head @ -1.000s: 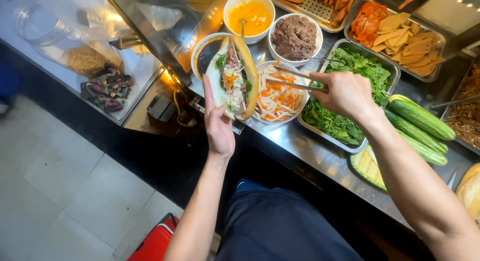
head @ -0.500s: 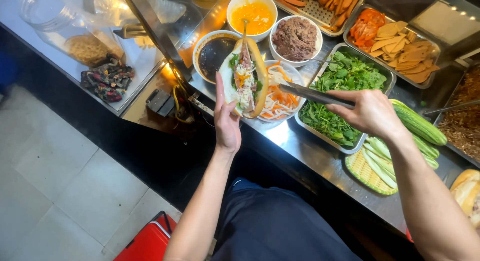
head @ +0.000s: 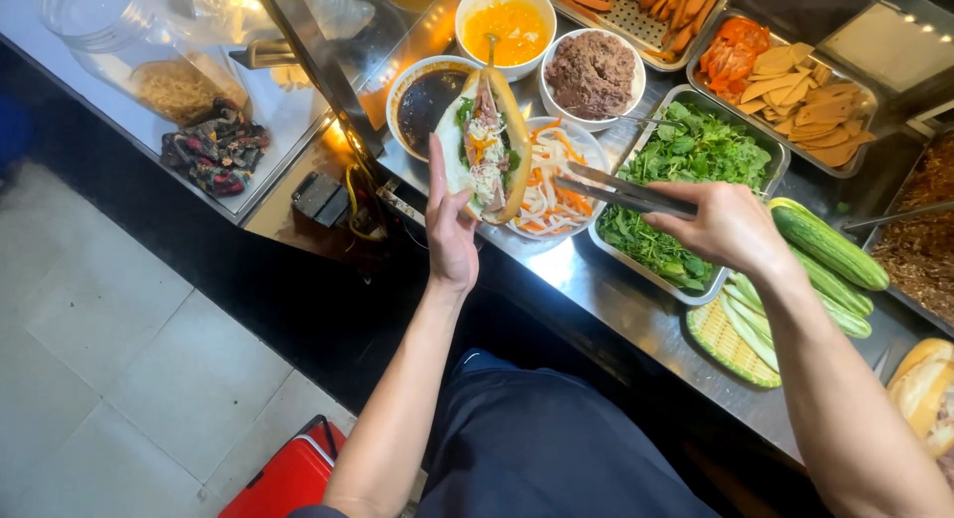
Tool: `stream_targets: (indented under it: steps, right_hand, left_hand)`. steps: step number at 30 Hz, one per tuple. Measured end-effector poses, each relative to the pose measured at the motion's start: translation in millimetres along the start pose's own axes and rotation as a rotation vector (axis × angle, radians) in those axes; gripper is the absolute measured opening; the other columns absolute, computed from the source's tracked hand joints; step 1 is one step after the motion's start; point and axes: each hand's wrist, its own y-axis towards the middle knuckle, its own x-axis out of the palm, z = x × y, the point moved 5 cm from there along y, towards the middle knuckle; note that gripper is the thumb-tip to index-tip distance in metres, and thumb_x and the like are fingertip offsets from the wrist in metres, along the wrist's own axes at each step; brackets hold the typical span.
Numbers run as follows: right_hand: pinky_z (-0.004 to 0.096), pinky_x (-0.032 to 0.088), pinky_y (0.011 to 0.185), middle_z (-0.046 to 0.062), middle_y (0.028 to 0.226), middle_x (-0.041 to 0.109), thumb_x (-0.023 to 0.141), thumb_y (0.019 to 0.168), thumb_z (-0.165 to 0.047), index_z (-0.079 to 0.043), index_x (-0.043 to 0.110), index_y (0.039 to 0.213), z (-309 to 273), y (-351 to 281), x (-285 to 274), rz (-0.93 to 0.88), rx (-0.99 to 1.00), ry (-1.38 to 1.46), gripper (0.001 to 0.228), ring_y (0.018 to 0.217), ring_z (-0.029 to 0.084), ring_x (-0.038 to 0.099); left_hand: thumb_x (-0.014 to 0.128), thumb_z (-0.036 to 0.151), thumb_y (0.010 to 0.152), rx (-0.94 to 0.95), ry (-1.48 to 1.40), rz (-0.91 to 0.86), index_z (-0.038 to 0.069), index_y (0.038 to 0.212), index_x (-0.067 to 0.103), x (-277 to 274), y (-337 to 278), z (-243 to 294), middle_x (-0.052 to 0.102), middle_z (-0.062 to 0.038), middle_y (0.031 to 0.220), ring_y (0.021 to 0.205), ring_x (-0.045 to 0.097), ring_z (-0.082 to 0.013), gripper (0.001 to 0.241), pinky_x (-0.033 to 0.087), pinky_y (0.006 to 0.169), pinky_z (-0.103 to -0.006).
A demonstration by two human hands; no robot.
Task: Preparing a Banh Mi sandwich by adding fillings, pressing it, and bagging it
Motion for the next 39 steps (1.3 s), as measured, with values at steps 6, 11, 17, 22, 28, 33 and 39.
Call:
stream_targets:
  steps: [6, 11, 17, 22, 28, 33, 39]
  right_hand:
    - [0.029, 0.027, 0.045, 0.004, 0.047, 0.052, 0.067, 0.097, -0.041, -0.034, 0.067, 0.138, 3.0, 0.3, 7.2, 0.031, -0.004, 0.021, 0.042, 0.042, 0.014, 0.027]
    - [0.031, 0.028, 0.042, 0.009, 0.049, 0.060, 0.067, 0.096, -0.037, -0.028, 0.068, 0.140, -10.2, -46.6, -36.3, 0.062, 0.004, 0.168, 0.045, 0.038, 0.015, 0.034]
    - [0.029, 0.031, 0.040, 0.012, 0.073, 0.071, 0.072, 0.094, -0.021, -0.015, 0.072, 0.138, -13.9, -88.2, -81.6, 0.203, -0.026, 0.430, 0.044, 0.046, 0.015, 0.038]
    - [0.024, 0.028, 0.036, 0.011, 0.065, 0.062, 0.072, 0.097, -0.016, -0.004, 0.071, 0.137, -37.6, -105.7, -101.3, 0.376, -0.202, 0.545, 0.041, 0.045, 0.012, 0.037]
    - [0.029, 0.028, 0.036, 0.012, 0.094, 0.079, 0.069, 0.095, -0.026, -0.024, 0.068, 0.139, -68.0, -75.3, -69.5, 0.201, 0.055, 0.442, 0.044, 0.041, 0.014, 0.036]
    - [0.032, 0.038, 0.043, 0.013, 0.077, 0.078, 0.070, 0.095, -0.036, -0.026, 0.070, 0.140, -59.2, -80.4, -73.3, 0.262, 0.046, 0.336, 0.046, 0.037, 0.014, 0.040]
    - [0.030, 0.030, 0.038, 0.016, 0.083, 0.080, 0.071, 0.090, -0.032, -0.021, 0.072, 0.136, -49.7, -92.0, -66.5, 0.213, 0.094, 0.448, 0.047, 0.037, 0.014, 0.037]
  left_hand:
    - [0.049, 0.015, 0.089, -0.008, -0.001, 0.015, 0.019, 0.164, 0.022, -4.0, 0.3, -0.5, 0.017, -0.003, 0.175, 0.143, 0.046, -0.0199, 0.080, 0.049, 0.070, -0.0169]
    - [0.049, 0.014, 0.088, -0.042, -0.016, 0.015, 0.023, 0.164, 0.022, -3.9, 4.6, -6.2, 0.021, -0.004, 0.174, 0.136, 0.051, -0.0202, 0.081, 0.053, 0.075, -0.0213]
    - [0.047, 0.018, 0.089, 0.080, 0.214, -0.021, 0.013, 0.164, 0.019, 8.9, 16.3, -11.0, 0.012, -0.009, 0.175, 0.152, 0.023, -0.0177, 0.080, 0.025, 0.100, -0.0265]
    - [0.047, 0.025, 0.093, 0.141, 0.254, -0.094, 0.013, 0.164, 0.017, 28.8, 20.5, -13.5, 0.008, -0.013, 0.175, 0.162, 0.010, -0.0245, 0.078, 0.018, 0.129, -0.0397]
    - [0.040, 0.026, 0.097, 0.122, 0.174, -0.173, 0.011, 0.164, 0.008, 58.4, 2.7, -10.4, 0.002, -0.016, 0.175, 0.160, 0.012, -0.0302, 0.076, 0.031, 0.126, -0.0433]
    - [0.042, 0.027, 0.090, 0.048, 0.193, -0.038, 0.023, 0.164, 0.015, 53.7, 6.2, -10.5, 0.013, -0.007, 0.176, 0.063, 0.028, -0.0053, 0.079, 0.024, 0.055, -0.0205]
    - [0.046, 0.018, 0.092, 0.054, -0.136, -0.072, 0.021, 0.165, 0.011, 47.2, 19.6, -17.0, 0.005, -0.011, 0.176, 0.151, 0.033, -0.0303, 0.081, 0.048, 0.107, -0.0386]
